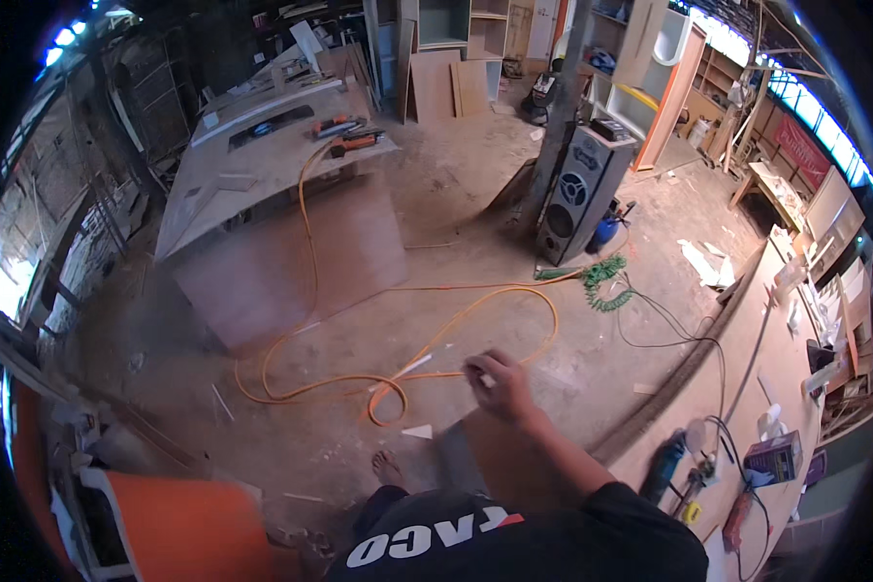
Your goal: The person applies adhesive to the edges of a wooden panel using a small applicator and then presses a laminate strip onto the edge to finish it.
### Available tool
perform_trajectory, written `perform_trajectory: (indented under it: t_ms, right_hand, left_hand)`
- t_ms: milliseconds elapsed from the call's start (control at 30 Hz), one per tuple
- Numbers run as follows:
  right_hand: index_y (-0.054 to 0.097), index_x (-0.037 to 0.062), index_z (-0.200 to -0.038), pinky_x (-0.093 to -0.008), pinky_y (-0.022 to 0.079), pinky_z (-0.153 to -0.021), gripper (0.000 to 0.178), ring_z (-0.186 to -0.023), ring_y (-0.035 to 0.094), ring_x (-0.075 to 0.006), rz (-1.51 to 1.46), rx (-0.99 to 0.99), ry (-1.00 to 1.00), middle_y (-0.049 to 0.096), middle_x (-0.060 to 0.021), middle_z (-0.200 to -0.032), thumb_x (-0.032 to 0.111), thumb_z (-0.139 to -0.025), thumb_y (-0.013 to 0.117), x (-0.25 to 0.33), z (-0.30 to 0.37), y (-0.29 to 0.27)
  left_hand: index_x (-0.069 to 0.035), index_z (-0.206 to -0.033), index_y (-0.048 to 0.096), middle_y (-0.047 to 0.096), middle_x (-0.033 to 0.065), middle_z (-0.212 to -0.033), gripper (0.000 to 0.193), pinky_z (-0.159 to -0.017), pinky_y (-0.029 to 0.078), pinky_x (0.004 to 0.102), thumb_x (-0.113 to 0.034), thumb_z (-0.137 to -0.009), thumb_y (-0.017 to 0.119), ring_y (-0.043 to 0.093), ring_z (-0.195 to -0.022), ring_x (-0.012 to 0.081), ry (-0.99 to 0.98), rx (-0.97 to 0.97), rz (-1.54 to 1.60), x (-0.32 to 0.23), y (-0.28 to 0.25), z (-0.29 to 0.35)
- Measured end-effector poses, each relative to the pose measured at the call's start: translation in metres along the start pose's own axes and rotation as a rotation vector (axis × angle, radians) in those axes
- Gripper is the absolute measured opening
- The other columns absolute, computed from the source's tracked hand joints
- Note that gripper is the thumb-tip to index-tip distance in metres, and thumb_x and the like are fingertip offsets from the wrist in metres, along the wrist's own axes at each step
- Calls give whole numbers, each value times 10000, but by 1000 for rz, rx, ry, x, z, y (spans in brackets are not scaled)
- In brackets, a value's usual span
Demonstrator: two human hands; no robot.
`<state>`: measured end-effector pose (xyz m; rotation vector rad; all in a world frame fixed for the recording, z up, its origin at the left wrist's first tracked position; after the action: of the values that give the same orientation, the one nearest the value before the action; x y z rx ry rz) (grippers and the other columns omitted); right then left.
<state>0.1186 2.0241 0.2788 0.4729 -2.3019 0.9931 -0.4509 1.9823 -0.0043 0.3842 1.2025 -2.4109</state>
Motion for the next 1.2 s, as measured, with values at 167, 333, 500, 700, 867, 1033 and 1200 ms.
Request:
perform_trajectory:
  t_ms: [167, 333, 500, 700, 867, 1033, 1200]
  right_hand:
    - [744, 8, -951, -329, 575, -696, 62, -752, 718, -222, 92, -163, 417, 701, -130, -843, 33, -895, 747, -67, -32, 14]
    - [734, -3, -937, -324, 560, -696, 80, -734, 702, -214, 309, -279, 614, 688, -129, -842, 72, -915, 749, -141, -66, 1]
    - [736, -3, -927, -343, 542, -677, 123, -716, 693, -226, 474, -486, 627, 696, -147, -822, 120, -933, 740, -243, -163, -37]
    - [731, 1, -933, -393, 537, -674, 156, -713, 687, -301, 579, -661, 509, 693, -166, -801, 157, -925, 735, -367, -373, -114]
    - [739, 0, -945, -346, 537, -660, 130, -694, 699, -244, 517, -813, 177, 713, -165, -830, 130, -943, 739, -401, -562, -218]
    - [772, 32, -991, -321, 529, -669, 192, -676, 685, -183, 644, -877, 145, 748, -120, -814, 215, -939, 745, -402, -706, -312]
    - [793, 44, -1056, -324, 543, -719, 283, -748, 732, -184, 616, -904, 201, 785, -124, -871, 290, -924, 752, -421, -834, -396]
  left_hand:
    - [-7, -1092, 720, 742, 201, -948, 342, -792, 560, 461, -310, -964, 626, 717, -874, 332, 37, 5, -100, -58, -89, -186]
    - [-6, -1103, 713, 741, 193, -936, 317, -788, 562, 460, -281, -977, 619, 717, -865, 318, 177, 19, -210, -181, -142, -396]
    - [9, -1074, 702, 731, 175, -880, 268, -760, 561, 446, -226, -975, 622, 709, -820, 302, 244, 7, 113, -384, -125, -544]
    - [-4, -943, 764, 746, 149, -822, 277, -714, 557, 420, -260, -852, 711, 701, -735, 269, 547, 33, -10, -596, -80, -558]
    - [-27, -827, 781, 736, 136, -756, 235, -721, 558, 408, -249, -820, 704, 709, -725, 273, 563, 29, 10, -748, -63, -608]
    - [-57, -834, 783, 739, 136, -771, 213, -724, 556, 404, -255, -799, 712, 715, -732, 290, 647, 98, -12, -852, -38, -692]
    - [-24, -1005, 785, 762, 150, -890, 274, -779, 557, 407, -250, -894, 676, 693, -796, 217, 829, 312, -307, -961, 13, -784]
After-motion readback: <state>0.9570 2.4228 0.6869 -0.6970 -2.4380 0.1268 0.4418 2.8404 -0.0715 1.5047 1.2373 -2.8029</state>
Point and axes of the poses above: each hand's wrist, its own z-axis away from the middle knuckle, its own y-axis out of the palm, x = y × z, the point moved 1 cm from there along -z, towards the middle knuckle
